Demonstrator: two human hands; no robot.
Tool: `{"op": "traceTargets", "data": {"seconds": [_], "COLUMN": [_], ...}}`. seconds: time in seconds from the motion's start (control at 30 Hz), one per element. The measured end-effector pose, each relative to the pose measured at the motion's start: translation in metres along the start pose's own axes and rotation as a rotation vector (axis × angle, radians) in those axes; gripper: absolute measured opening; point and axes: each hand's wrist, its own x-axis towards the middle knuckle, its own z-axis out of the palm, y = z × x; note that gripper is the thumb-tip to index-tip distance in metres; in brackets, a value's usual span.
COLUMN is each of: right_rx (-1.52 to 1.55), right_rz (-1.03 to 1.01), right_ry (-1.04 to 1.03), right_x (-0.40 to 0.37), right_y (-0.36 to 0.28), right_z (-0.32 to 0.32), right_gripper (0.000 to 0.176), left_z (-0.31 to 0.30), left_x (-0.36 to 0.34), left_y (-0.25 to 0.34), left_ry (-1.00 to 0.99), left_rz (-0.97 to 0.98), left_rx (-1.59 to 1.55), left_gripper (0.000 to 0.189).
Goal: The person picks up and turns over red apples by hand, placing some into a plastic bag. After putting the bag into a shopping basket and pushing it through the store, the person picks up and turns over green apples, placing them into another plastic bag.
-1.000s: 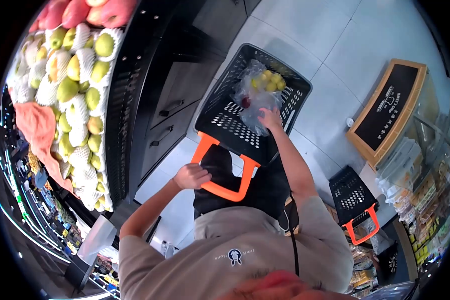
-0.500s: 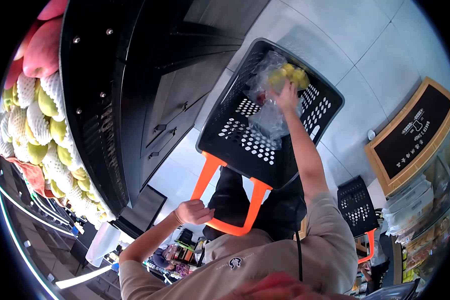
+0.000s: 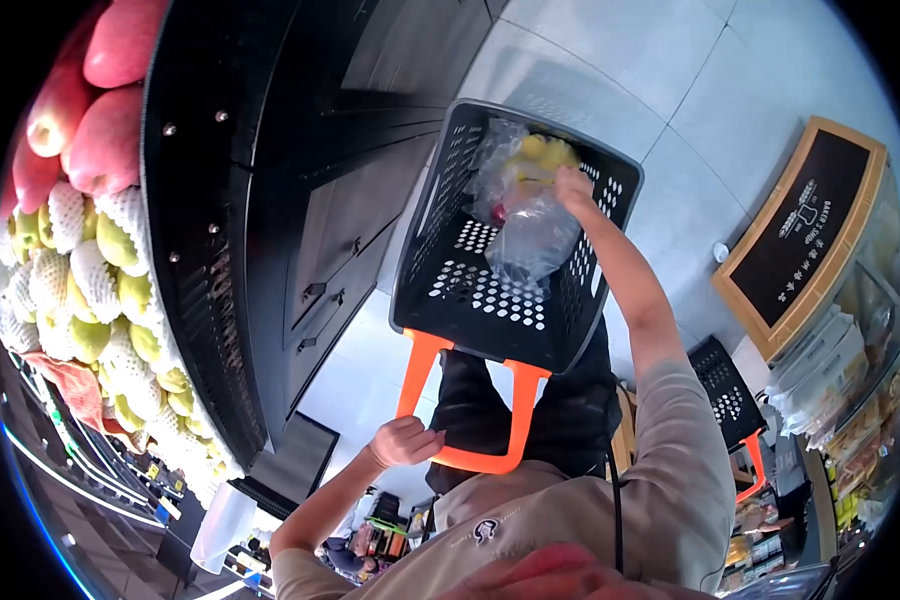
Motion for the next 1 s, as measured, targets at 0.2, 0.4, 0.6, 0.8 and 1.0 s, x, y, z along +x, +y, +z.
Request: {"op": "traceTargets", "data": {"seconds": [0.2, 0.4, 0.6, 0.8, 1.0], "right_rx": [0.091, 0.238, 0.651, 0.758, 0.779], "right_rz": [0.02, -0.031, -0.393, -0.395, -0.487], "right_ry": [0.069, 0.157, 0.256, 0.13, 0.095], "right_x": [-0.017, -0.067, -0.159, -0.267, -0.395], "right_y": [-0.004, -0.037, -0.038, -0.065, -0.123], "right_z": [-0.015, -0.067, -0.133, -0.23, -0.326], "right_gripper": [0.025, 0.021, 0.029, 0.031, 0.031], "left_z": [0.004, 0.013, 0.023, 0.027, 0.035], "left_x": [0.005, 0.006, 0.02, 0.036, 0.063], "left_y": [-0.002, -0.003, -0.012, -0.016, -0.007], "left_ry": [0.016, 0.068, 0.082, 0.131, 0.3], "left_rz": [0.006, 0.0, 0.002, -0.056, -0.339], "left_rx": [0.012, 0.0, -0.052, 0.014, 0.292], "left_gripper": [0.033, 0.019, 0.016, 0.027, 0.048]}}
